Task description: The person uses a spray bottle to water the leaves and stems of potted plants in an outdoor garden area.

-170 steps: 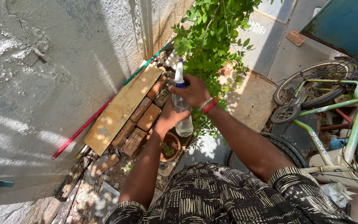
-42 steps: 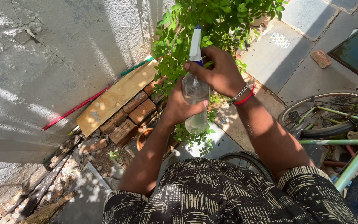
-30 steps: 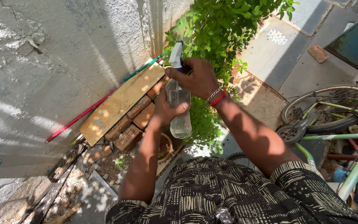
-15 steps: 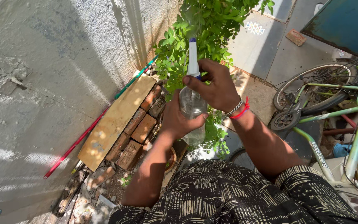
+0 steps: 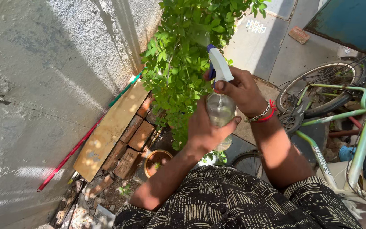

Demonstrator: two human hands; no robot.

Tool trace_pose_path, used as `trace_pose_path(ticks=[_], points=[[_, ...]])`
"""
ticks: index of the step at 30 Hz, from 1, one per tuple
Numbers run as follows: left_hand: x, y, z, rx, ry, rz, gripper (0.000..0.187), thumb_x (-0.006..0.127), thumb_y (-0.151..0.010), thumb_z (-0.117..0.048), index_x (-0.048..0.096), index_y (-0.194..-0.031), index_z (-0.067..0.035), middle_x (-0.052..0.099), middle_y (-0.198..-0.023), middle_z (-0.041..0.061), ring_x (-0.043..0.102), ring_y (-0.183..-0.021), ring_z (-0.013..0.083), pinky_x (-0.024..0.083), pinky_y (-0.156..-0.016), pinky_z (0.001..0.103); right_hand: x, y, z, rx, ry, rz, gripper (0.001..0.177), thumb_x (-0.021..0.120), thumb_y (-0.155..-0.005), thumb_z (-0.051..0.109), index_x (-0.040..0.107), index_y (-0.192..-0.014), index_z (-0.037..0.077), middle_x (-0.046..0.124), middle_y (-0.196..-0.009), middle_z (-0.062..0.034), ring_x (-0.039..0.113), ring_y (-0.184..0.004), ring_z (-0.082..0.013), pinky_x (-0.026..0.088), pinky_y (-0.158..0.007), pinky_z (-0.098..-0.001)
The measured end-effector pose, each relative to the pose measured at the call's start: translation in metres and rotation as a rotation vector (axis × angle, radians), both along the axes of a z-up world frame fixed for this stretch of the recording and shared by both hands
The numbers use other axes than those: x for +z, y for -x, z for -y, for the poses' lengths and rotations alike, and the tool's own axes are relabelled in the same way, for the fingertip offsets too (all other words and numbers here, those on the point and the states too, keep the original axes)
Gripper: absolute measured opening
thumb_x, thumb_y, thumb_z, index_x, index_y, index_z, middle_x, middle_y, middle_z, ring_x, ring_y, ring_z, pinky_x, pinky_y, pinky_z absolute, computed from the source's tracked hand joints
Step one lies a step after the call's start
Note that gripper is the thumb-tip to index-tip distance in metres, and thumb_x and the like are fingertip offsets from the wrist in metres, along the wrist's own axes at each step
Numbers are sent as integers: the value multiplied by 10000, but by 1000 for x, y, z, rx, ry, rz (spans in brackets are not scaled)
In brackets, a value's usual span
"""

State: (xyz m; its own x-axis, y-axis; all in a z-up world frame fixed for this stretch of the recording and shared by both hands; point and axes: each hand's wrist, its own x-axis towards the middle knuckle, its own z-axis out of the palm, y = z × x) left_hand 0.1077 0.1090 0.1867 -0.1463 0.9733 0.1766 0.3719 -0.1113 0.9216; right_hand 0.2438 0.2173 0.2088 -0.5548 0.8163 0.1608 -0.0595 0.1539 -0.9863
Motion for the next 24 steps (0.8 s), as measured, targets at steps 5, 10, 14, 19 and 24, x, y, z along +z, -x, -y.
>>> trace_pose_path(ticks=[5, 10, 14, 19, 24], points=[[-8, -33, -29, 85, 26, -8, 933, 870, -744, -459, 417, -1398, 28, 724, -1105, 214, 749, -952, 372, 603, -803, 445, -11, -19, -34, 41, 115, -89, 479, 767, -960, 363, 699, -1203, -44, 732, -1130, -76, 671, -1070, -158, 537, -968, -317], [-21, -73, -56, 148, -89, 13, 952, 838, -801, -511, 399, -1435, 48, 713, -1149, 211, 772, -985, 330, 628, -838, 418, -6, -48, -77, 197, 15, -23, 585, 750, -921, 361, 649, -1342, -32, 691, -1130, -43, 617, -994, -131, 514, -914, -290], [-31, -101, -79, 249, -132, -79, 987, 866, -811, -494, 381, -1461, 67, 683, -1198, 242, 750, -1029, 360, 618, -859, 432, -17, -66, -109, 300, 96, -138, 584, 751, -906, 345, 629, -1322, -47, 716, -1210, -61, 653, -1060, -135, 526, -960, -295], [-38, -119, -100, 324, -124, -80, 989, 868, -765, -477, 398, -1464, 40, 676, -1232, 233, 745, -1047, 352, 617, -872, 430, -44, -80, -139, 310, 162, -97, 537, 780, -897, 279, 675, -1280, -82, 727, -1133, -125, 677, -1008, -170, 548, -936, -320], [-40, -123, -111, 316, -106, -79, 999, 876, -767, -468, 378, -1477, 30, 653, -1281, 244, 726, -1105, 362, 593, -928, 444, -28, -81, -150, 394, 46, -123, 603, 730, -886, 282, 622, -1385, -40, 703, -1285, -96, 648, -1084, -145, 526, -959, -278]])
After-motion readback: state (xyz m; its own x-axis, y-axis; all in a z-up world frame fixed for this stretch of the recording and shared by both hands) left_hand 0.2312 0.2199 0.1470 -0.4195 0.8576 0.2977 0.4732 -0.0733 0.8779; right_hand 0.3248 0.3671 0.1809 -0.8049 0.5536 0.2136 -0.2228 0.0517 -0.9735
